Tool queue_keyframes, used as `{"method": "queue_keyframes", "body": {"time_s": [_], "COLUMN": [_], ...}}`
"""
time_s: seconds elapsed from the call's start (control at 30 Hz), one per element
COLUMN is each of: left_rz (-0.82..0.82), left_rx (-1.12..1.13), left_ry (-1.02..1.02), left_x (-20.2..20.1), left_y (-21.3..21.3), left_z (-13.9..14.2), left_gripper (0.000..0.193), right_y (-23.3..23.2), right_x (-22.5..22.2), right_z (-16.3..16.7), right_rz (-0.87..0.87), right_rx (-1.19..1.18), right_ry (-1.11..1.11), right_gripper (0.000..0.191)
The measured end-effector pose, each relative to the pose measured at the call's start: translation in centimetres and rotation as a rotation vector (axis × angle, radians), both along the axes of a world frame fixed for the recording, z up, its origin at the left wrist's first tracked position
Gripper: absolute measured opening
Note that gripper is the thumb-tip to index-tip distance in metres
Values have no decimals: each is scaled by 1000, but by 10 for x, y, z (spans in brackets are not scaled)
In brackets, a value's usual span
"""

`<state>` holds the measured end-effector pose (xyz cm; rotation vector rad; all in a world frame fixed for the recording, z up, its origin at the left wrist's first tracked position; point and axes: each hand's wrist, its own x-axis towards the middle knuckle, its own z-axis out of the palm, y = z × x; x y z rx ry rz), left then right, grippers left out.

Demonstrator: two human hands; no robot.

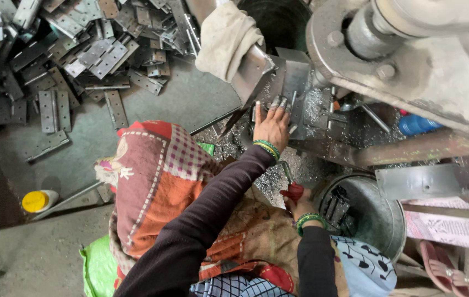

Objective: The person repeatedly picks metal brackets from a bin, places them into a punching machine, and operates the lever to process each piece. The processed brackets are dropped into a bucket below.

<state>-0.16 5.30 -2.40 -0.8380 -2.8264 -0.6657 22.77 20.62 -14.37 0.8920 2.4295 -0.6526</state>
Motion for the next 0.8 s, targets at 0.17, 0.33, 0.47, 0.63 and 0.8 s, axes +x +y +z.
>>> {"method": "queue_keyframes", "body": {"time_s": [0.17,0.33,0.47,0.63,0.8], "left_rz": [-24,-11,-6,-64,-24], "left_rx": [-25,-44,-83,-109,8], "left_ry": [-56,6,-29,-132,3], "left_x": [6,8,7,7,12], "left_y": [-3,-1,3,0,-6], "left_z": [-1,0,4,10,13], "left_gripper": [51,55,54,57,58], "right_y": [-9,-19,-15,-1,0], "right_x": [-11,-18,-15,-6,-11], "right_z": [58,110,76,30,66], "right_rz": [36,63,-15,31,70], "right_rx": [82,253,63,36,126], "right_ry": [-68,-212,-85,-50,-23], "right_gripper": [77,67,76,77,78]}}
